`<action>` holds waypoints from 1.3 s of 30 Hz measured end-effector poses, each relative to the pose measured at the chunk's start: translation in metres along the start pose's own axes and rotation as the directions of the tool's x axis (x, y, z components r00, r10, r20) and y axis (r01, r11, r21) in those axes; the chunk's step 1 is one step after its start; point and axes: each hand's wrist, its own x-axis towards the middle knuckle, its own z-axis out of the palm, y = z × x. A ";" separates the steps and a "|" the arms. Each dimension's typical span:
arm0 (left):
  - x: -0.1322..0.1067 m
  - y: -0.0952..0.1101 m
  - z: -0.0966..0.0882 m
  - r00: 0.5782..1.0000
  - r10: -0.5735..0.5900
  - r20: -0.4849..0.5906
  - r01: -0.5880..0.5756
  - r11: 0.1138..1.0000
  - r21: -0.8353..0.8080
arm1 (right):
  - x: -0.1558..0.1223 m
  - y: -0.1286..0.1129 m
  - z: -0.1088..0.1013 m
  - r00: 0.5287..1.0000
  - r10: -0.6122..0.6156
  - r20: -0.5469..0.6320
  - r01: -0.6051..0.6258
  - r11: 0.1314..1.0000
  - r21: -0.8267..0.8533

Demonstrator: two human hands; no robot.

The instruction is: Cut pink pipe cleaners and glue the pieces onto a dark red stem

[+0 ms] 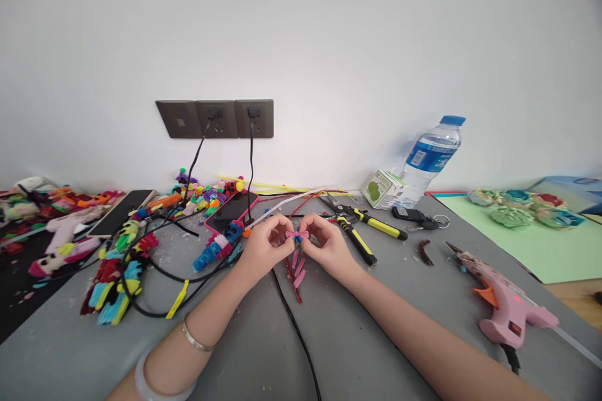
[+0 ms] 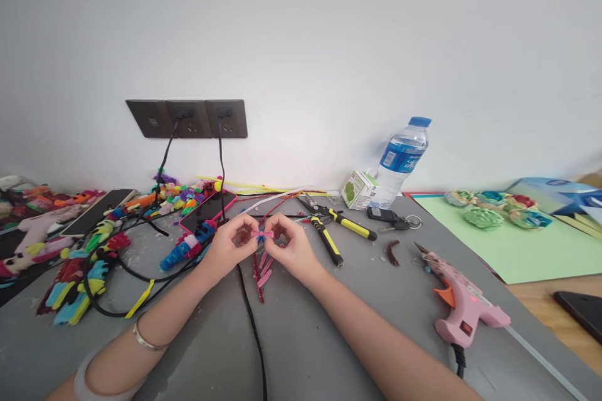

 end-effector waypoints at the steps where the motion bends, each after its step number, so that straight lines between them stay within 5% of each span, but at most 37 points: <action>1: 0.000 0.000 0.000 1.000 0.000 -0.001 0.000 1.000 0.003 | 0.000 0.000 0.000 1.000 0.000 -0.002 0.000 1.000 -0.005; 19: 0.002 0.001 -0.002 0.994 -0.028 -0.104 0.018 0.995 -0.102 | 0.002 0.006 -0.001 0.997 -0.002 -0.072 0.006 0.998 0.060; 39: 0.003 0.000 -0.002 0.997 -0.060 -0.052 0.050 0.984 -0.170 | 0.002 0.007 -0.003 0.996 -0.024 -0.083 0.028 0.998 0.053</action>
